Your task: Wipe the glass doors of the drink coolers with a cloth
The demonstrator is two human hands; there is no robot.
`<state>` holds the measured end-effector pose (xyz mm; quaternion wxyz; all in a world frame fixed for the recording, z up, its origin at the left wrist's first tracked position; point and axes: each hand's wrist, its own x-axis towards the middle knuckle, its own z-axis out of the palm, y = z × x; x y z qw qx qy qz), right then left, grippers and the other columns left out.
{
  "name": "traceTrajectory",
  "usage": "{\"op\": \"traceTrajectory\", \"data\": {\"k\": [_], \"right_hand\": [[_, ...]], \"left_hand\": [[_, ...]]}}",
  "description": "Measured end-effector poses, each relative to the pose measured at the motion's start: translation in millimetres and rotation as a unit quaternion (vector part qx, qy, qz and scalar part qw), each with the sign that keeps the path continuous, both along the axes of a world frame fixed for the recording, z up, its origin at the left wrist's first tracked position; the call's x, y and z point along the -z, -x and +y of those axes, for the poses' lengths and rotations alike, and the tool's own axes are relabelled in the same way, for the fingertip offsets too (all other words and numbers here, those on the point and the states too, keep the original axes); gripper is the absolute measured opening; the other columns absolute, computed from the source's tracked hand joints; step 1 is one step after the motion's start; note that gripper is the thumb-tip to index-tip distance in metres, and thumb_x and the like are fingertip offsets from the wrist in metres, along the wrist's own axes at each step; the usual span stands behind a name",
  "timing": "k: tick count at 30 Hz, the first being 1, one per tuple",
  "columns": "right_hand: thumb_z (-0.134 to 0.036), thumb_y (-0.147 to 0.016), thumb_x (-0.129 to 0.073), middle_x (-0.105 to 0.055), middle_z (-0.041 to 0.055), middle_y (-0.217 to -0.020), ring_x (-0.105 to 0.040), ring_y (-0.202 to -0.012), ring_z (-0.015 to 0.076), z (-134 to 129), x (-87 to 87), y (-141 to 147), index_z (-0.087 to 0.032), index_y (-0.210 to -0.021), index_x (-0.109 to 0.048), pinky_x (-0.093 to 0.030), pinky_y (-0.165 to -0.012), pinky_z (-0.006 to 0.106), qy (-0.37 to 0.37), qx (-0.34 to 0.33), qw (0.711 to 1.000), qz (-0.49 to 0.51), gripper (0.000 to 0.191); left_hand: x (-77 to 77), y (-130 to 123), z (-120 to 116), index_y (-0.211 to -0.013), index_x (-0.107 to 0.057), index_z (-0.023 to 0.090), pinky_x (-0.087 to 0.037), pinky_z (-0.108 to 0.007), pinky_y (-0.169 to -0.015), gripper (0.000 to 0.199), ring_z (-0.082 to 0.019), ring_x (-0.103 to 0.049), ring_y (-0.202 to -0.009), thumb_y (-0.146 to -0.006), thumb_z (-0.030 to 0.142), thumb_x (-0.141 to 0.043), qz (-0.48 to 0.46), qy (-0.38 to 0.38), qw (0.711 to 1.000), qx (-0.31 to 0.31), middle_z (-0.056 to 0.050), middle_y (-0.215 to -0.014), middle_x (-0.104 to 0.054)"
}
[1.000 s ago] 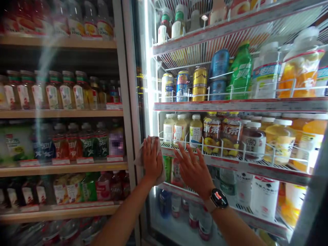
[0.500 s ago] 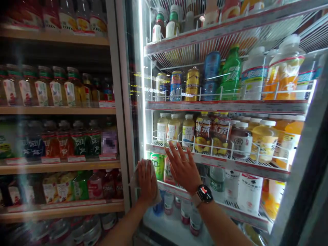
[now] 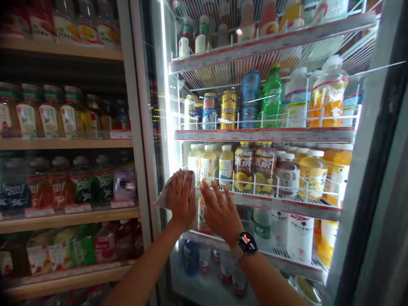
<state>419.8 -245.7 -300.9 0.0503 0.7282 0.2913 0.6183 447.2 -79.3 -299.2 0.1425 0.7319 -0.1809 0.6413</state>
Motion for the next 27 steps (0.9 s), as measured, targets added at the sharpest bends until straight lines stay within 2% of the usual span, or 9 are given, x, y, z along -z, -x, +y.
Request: {"op": "traceTrajectory", "data": {"k": [5,8,10,12,15,19,22,24,27], "right_hand": [[-0.025,-0.096,-0.047,-0.040,0.0082,-0.156,-0.023,-0.150,0.0258,0.0,1.5,-1.6,-0.011,-0.152,-0.035,-0.004,-0.126,0.048,0.002,0.003,1.000,0.004,0.060],[-0.026,-0.096,-0.048,-0.040,0.0084,-0.155,-0.026,-0.149,0.0258,-0.2,1.1,-0.7,-0.013,-0.155,-0.028,-0.009,-0.126,0.049,-0.001,-0.004,1.000,0.008,0.064],[-0.025,-0.095,-0.048,-0.041,0.0083,-0.155,-0.026,-0.149,0.0260,-0.4,1.0,-0.3,-0.013,-0.157,-0.024,-0.013,-0.125,0.049,-0.004,-0.012,1.000,0.009,0.067],[-0.025,-0.094,-0.048,-0.040,0.0084,-0.155,-0.026,-0.149,0.0264,-0.5,1.0,-0.5,-0.013,-0.157,-0.024,-0.014,-0.125,0.049,-0.004,-0.015,1.000,0.009,0.068],[-0.026,-0.095,-0.048,-0.039,0.0081,-0.156,-0.027,-0.149,0.0268,-0.1,0.5,-1.7,-0.014,-0.155,-0.031,-0.013,-0.125,0.049,-0.001,-0.010,1.000,0.006,0.063],[-0.018,-0.096,-0.042,-0.040,0.0087,-0.156,-0.029,-0.148,0.0257,-1.4,-3.1,0.1,-0.010,-0.152,-0.035,-0.011,-0.125,0.048,0.003,-0.016,1.000,0.007,0.057],[-0.011,-0.094,-0.037,-0.040,0.0121,-0.156,-0.030,-0.148,0.0221,-9.9,-7.9,8.5,-0.006,-0.155,-0.025,-0.017,-0.124,0.043,-0.015,-0.027,0.999,0.034,0.062],[-0.011,-0.095,-0.036,-0.038,0.0150,-0.156,-0.030,-0.148,0.0216,-21.3,-11.0,17.4,-0.005,-0.157,-0.013,-0.022,-0.123,0.042,-0.040,-0.028,0.998,0.048,0.067],[-0.010,-0.095,-0.035,-0.035,0.0161,-0.158,-0.030,-0.148,0.0222,-45.2,-12.7,30.2,-0.007,-0.158,-0.001,-0.028,-0.121,0.043,-0.075,-0.016,0.995,0.060,0.071]], "left_hand": [[76.1,4.7,-1.3,-0.156,-0.022,0.025,-0.023,-0.053,-0.122,0.061,-0.029,-0.010,-0.152,-0.097,0.020,-0.039,0.020,-0.008,0.999,-0.039,-0.007,-0.165,-0.016],[120.8,8.9,2.3,-0.156,-0.021,0.027,-0.029,-0.052,-0.120,0.065,-0.028,-0.013,-0.152,-0.095,0.017,-0.041,0.024,-0.029,0.998,-0.053,-0.007,-0.163,-0.022],[141.6,10.7,8.5,-0.155,-0.022,0.027,-0.033,-0.048,-0.118,0.066,-0.027,-0.014,-0.151,-0.093,0.015,-0.041,0.018,-0.068,0.996,-0.052,-0.006,-0.161,-0.029],[148.0,11.3,14.7,-0.155,-0.025,0.028,-0.035,-0.047,-0.118,0.066,-0.026,-0.017,-0.151,-0.092,0.014,-0.041,0.020,-0.108,0.993,-0.042,-0.006,-0.157,-0.037],[123.4,12.1,15.7,-0.154,-0.027,0.032,-0.035,-0.048,-0.119,0.065,-0.025,-0.020,-0.150,-0.093,0.017,-0.042,0.035,-0.112,0.993,-0.013,-0.004,-0.155,-0.041],[48.8,12.4,-3.4,-0.155,-0.024,0.031,-0.024,-0.051,-0.123,0.061,-0.025,-0.010,-0.152,-0.097,0.021,-0.040,0.036,-0.036,0.998,0.034,0.000,-0.164,-0.022],[1.4,10.3,-25.2,-0.156,-0.022,0.026,-0.016,-0.054,-0.124,0.057,-0.027,-0.004,-0.153,-0.101,0.025,-0.034,0.037,-0.024,0.998,0.049,-0.002,-0.166,-0.013],[-14.9,10.0,-41.8,-0.156,-0.024,0.026,-0.013,-0.053,-0.125,0.055,-0.026,-0.004,-0.153,-0.101,0.025,-0.033,0.028,-0.020,0.998,0.057,-0.002,-0.166,-0.012],[-19.4,11.9,-73.3,-0.156,-0.023,0.026,-0.014,-0.053,-0.125,0.056,-0.025,-0.002,-0.153,-0.101,0.025,-0.033,0.013,-0.009,0.998,0.067,-0.003,-0.166,-0.011]]}}
